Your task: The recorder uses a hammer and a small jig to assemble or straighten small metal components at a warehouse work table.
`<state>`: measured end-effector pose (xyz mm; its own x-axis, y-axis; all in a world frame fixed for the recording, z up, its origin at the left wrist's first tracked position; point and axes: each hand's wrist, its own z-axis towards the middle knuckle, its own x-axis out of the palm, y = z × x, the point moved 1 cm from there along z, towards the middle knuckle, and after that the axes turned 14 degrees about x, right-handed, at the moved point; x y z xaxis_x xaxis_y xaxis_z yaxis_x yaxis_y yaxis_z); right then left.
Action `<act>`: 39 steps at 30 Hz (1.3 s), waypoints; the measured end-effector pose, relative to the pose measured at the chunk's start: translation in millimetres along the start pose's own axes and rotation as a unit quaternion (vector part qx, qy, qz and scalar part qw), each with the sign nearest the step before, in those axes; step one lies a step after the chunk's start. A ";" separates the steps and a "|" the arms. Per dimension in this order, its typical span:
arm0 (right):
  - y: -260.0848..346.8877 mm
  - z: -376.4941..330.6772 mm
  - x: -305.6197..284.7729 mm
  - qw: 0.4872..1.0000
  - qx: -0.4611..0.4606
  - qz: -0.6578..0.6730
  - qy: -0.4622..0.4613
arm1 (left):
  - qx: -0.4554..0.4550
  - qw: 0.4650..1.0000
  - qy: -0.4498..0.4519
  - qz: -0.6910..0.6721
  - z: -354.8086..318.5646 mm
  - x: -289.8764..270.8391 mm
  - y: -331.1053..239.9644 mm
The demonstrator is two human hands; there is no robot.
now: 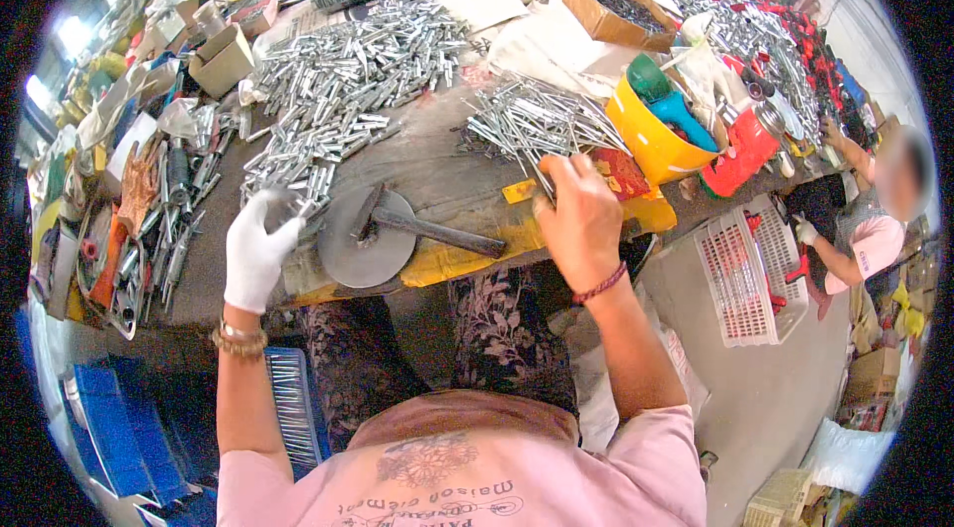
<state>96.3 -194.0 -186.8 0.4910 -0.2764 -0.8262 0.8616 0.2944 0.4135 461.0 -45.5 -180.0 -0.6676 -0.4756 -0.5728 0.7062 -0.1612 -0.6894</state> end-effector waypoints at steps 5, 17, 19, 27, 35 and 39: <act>-24.6 26.8 22.9 0.999 0.025 -0.007 0.047 | 0.074 0.995 0.065 0.031 -28.6 16.3 -31.9; -22.2 15.0 -12.5 0.998 -0.032 -0.009 0.049 | 0.163 0.979 0.095 0.077 -41.7 19.4 -32.7; -2.0 8.6 -21.1 0.994 -0.096 0.037 0.045 | 0.155 0.980 0.089 0.087 -44.6 23.0 -28.7; 83.0 -34.5 6.0 0.938 -0.286 0.115 0.158 | 0.138 0.984 0.062 0.095 -48.7 32.6 -30.1; 97.9 -40.3 24.4 0.933 -0.305 0.087 0.167 | 0.160 0.975 0.041 0.151 -53.8 32.1 -31.1; 99.1 -39.0 25.4 0.932 -0.311 0.090 0.162 | 0.135 0.983 0.033 0.121 -55.6 30.6 -27.8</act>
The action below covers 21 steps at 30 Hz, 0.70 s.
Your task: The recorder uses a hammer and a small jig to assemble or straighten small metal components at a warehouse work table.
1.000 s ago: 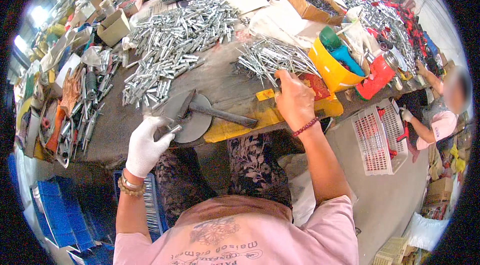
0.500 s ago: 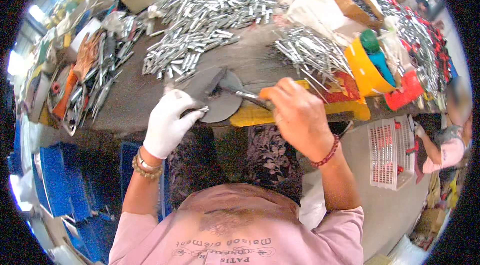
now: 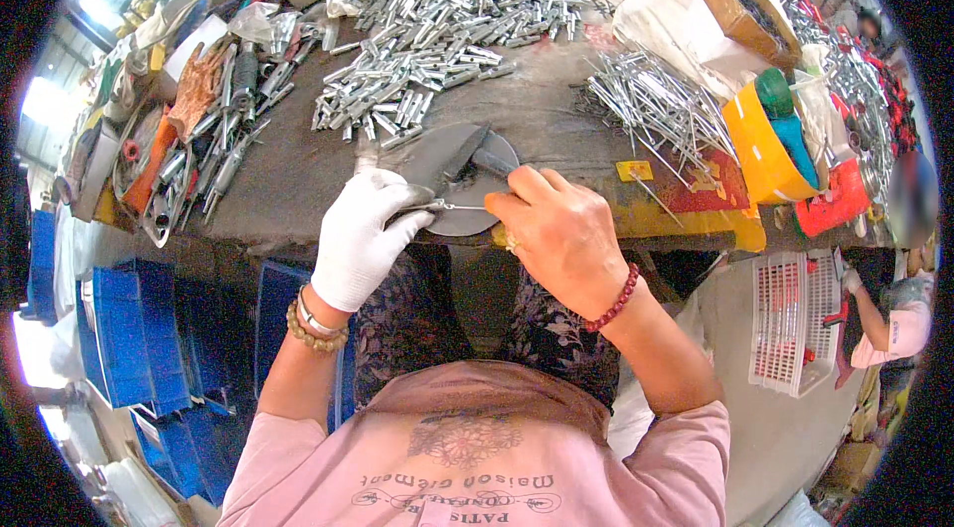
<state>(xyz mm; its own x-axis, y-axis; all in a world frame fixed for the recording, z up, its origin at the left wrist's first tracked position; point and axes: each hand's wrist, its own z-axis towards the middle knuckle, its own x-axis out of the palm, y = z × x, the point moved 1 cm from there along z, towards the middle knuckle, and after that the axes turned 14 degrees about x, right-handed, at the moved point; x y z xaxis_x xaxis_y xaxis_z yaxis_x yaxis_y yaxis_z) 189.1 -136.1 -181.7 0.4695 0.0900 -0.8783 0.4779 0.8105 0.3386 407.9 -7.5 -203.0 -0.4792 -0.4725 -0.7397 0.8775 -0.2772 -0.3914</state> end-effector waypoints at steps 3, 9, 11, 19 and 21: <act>-0.8 1.0 1.5 1.000 -0.003 -0.001 -0.003 | -0.004 1.000 0.008 -0.006 -0.1 1.7 2.9; -2.1 4.5 1.9 1.000 -0.015 0.009 -0.003 | 0.002 1.000 0.005 -0.021 -1.9 2.4 5.6; -3.2 6.2 3.3 1.000 -0.017 0.010 0.000 | 0.008 0.999 -0.006 -0.031 -2.2 2.0 5.4; -1.4 7.6 13.9 1.000 -0.024 0.006 -0.006 | -0.008 0.997 -0.012 -0.076 -4.5 5.5 7.7; -8.2 8.2 11.6 1.000 -0.018 0.015 -0.019 | -0.009 0.996 -0.022 -0.088 -5.5 6.4 7.1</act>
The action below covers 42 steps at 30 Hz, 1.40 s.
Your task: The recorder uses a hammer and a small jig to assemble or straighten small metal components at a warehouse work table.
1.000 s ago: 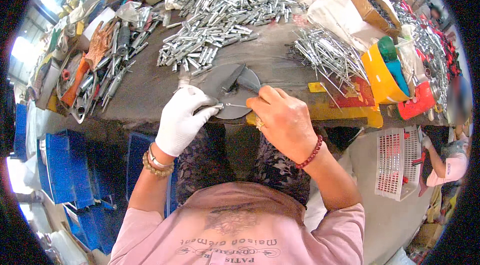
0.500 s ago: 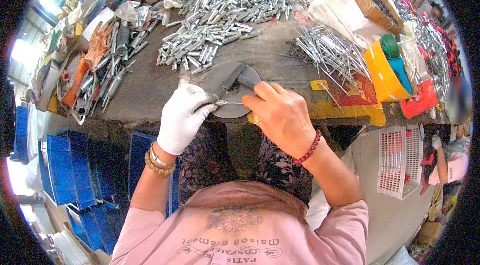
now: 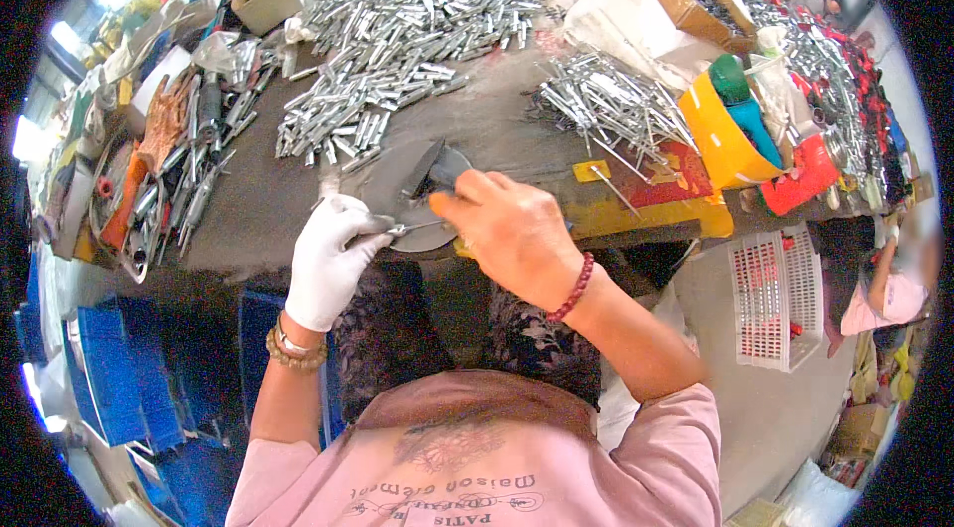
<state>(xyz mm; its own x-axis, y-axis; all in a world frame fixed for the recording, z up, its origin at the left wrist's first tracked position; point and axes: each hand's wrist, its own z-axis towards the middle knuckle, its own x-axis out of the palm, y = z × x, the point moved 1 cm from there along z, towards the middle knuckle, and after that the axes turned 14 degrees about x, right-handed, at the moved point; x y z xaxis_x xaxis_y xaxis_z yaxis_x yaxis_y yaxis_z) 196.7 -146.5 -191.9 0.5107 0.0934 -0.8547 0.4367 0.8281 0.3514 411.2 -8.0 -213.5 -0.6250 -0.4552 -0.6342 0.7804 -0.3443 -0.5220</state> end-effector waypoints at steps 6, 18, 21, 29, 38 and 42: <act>-82.7 13.9 -33.3 0.962 0.232 -0.114 -0.087 | -0.023 1.000 0.006 -0.007 1.2 -2.1 -3.2; -118.9 19.9 -36.2 0.967 0.234 -0.102 -0.013 | -0.015 1.000 0.001 -0.005 -1.2 0.1 -3.9; -116.1 17.8 -38.5 0.958 0.273 -0.087 -0.014 | -0.004 1.000 -0.006 -0.009 0.2 0.2 -3.1; -118.8 29.8 -26.9 0.977 0.169 -0.130 -0.015 | -0.011 1.000 -0.005 -0.009 4.1 -1.4 2.4; -100.5 24.0 -23.3 0.975 0.160 -0.153 -0.023 | 0.019 1.000 0.005 0.018 -3.3 0.1 -3.9; -59.1 25.0 -19.4 0.986 0.156 -0.055 -0.034 | 0.039 0.998 -0.004 0.056 -3.7 -0.5 -5.3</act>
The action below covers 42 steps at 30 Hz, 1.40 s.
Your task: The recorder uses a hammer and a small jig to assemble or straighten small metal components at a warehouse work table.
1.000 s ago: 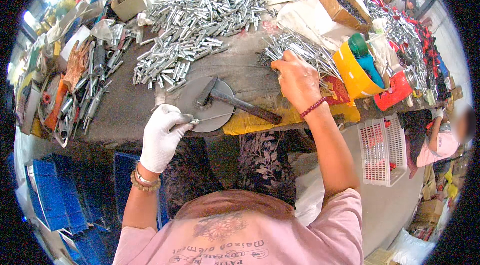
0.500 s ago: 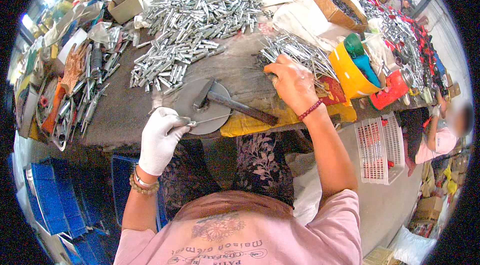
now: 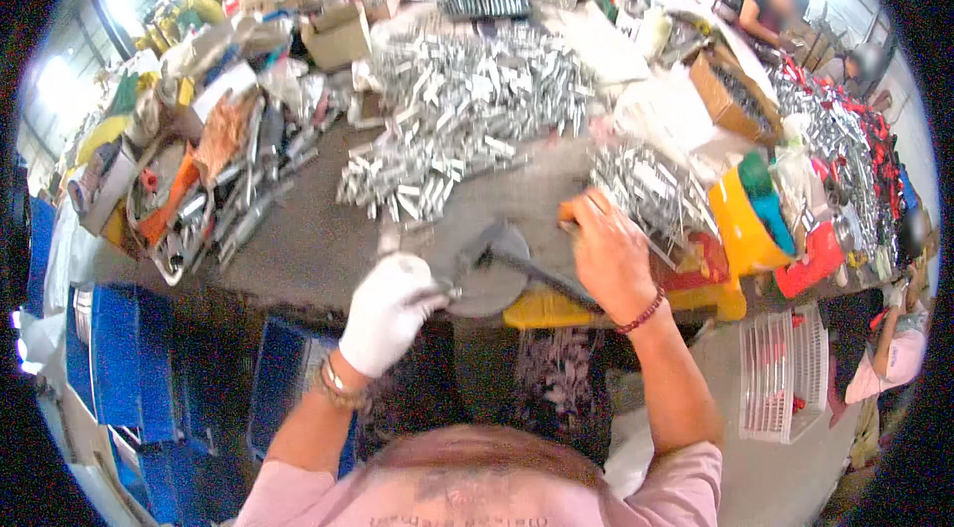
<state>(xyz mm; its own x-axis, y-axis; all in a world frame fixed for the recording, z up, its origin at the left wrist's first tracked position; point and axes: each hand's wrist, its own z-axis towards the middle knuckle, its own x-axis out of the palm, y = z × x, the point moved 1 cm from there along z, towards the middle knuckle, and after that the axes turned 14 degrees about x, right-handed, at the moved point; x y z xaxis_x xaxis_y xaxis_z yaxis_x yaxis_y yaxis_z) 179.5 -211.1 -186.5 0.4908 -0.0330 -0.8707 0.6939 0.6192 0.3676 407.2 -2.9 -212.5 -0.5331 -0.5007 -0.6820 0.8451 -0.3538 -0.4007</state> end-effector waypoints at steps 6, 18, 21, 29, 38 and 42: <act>79.3 -20.2 20.8 0.971 -0.113 0.209 0.020 | -0.005 1.000 -0.001 -0.006 2.9 6.1 12.7; 90.0 -36.0 39.3 0.977 -0.158 0.142 0.020 | -0.005 1.000 -0.017 -0.018 -3.7 4.1 7.7; 101.0 -38.7 29.0 0.979 -0.197 0.046 -0.012 | -0.011 1.000 -0.016 -0.019 -3.9 4.2 7.9; 92.4 -43.0 22.0 0.984 -0.172 0.038 -0.010 | -0.018 0.999 -0.013 -0.027 -3.4 6.8 12.2; 50.8 -49.1 -3.1 0.998 -0.058 -0.006 0.032 | -0.013 0.999 0.011 -0.041 -0.3 5.3 14.2; 65.7 -64.7 -15.9 0.990 -0.073 0.120 -0.017 | 0.000 0.999 0.003 -0.045 0.0 2.8 17.5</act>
<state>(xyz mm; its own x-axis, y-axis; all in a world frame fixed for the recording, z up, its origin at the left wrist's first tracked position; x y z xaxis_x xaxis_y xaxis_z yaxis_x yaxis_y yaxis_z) 183.2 -119.1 -169.6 0.6509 0.1042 -0.7520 0.4733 0.7188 0.5092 420.6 -10.6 -221.4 -0.6074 -0.4616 -0.6465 0.7932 -0.3973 -0.4615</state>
